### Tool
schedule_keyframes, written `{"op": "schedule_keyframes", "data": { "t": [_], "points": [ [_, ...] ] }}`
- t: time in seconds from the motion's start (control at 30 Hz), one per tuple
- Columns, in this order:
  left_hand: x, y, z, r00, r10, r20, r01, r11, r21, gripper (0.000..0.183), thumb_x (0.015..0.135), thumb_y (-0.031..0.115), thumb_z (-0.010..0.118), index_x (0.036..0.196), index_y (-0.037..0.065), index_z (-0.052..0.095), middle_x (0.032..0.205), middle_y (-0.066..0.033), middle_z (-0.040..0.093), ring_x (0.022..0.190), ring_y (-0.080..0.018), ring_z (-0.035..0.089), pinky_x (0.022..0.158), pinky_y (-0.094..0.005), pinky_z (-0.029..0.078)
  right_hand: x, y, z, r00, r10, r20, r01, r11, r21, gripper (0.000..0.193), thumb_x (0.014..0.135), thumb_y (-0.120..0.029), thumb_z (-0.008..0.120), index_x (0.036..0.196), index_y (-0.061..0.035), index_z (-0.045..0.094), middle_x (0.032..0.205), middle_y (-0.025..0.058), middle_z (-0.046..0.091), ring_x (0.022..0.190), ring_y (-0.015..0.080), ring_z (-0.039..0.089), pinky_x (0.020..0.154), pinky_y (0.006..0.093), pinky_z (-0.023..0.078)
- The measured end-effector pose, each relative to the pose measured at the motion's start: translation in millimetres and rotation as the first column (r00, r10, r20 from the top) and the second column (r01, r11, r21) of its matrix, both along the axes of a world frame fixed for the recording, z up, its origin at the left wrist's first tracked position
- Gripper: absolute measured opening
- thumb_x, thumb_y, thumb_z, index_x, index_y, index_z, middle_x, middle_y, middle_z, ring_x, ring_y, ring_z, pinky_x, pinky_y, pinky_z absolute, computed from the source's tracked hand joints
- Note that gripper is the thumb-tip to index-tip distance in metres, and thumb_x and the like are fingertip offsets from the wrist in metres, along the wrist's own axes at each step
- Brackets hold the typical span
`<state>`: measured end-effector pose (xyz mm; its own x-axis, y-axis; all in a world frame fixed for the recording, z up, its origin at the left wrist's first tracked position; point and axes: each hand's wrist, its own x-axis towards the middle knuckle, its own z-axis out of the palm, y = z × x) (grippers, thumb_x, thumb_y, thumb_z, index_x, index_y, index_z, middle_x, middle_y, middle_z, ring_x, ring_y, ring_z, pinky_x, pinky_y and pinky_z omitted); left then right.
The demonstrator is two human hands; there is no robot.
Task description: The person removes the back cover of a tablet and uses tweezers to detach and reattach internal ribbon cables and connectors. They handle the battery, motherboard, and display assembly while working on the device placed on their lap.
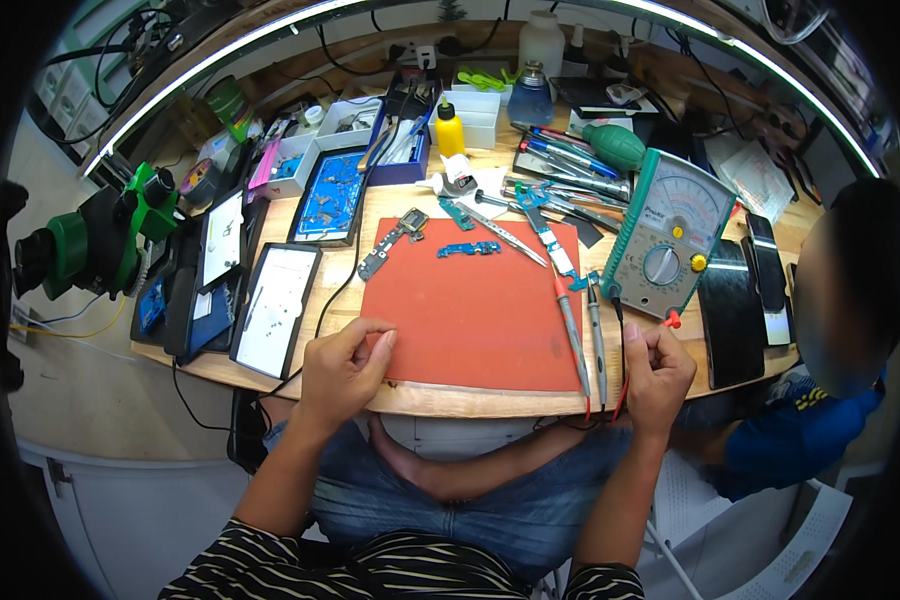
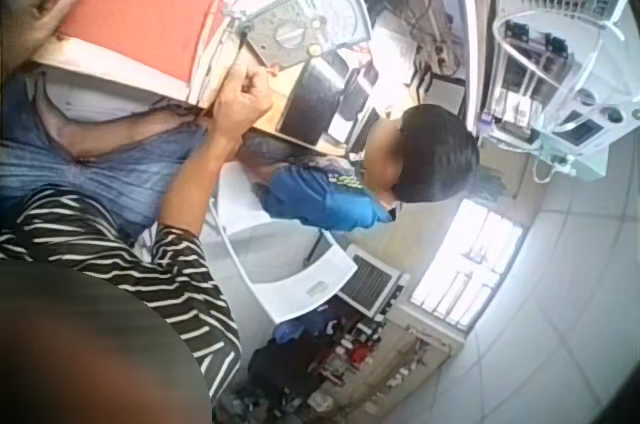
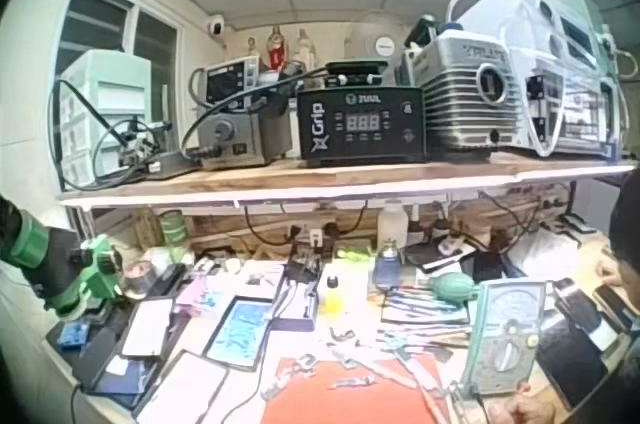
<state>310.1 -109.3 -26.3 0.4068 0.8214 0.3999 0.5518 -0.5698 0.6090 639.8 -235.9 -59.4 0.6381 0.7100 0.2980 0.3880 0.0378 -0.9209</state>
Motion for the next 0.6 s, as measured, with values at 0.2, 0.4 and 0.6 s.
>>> {"op": "schedule_keyframes", "data": {
  "t": [0.2,0.4,0.6],
  "points": [
    [29,23,5,0.994,-0.026,-0.103,0.031,0.998,0.049,0.019,0.091,0.023,0.075,0.104,0.009,0.075,0.056,-0.0091,0.061,0.051,-0.0246,0.064,0.051,-0.0381,0.048,0,3,-1,0.999,-0.019,0.035,0.018,0.999,0.037,0.037,0.101,-0.013,0.068,0.069,-0.0089,0.05,0.062,-0.0087,0.043,0.055,0.0002,0.033,0.051,0.0236,0.021],
    [73,67,17,0.916,0.063,-0.397,-0.052,0.998,0.039,0.038,0.091,0.042,0.073,0.107,0.007,0.075,0.071,-0.0172,0.071,0.071,-0.0355,0.073,0.067,-0.0478,0.057,2,5,-1,0.999,0.023,-0.039,-0.019,0.995,0.098,0.036,0.1,-0.013,0.069,0.069,-0.0088,0.052,0.06,-0.0098,0.042,0.053,-0.0007,0.032,0.049,0.0235,0.02],
    [110,104,24,0.854,0.09,-0.513,-0.132,0.99,-0.046,0.058,0.086,0.059,0.073,0.1,0.003,0.076,0.082,-0.0205,0.074,0.083,-0.038,0.074,0.073,-0.049,0.058,0,4,2,0.997,0.039,-0.065,-0.031,0.992,0.124,0.034,0.099,-0.011,0.07,0.071,-0.0076,0.053,0.062,-0.0119,0.04,0.057,-0.0024,0.03,0.05,0.0225,0.019]
  ]
}}
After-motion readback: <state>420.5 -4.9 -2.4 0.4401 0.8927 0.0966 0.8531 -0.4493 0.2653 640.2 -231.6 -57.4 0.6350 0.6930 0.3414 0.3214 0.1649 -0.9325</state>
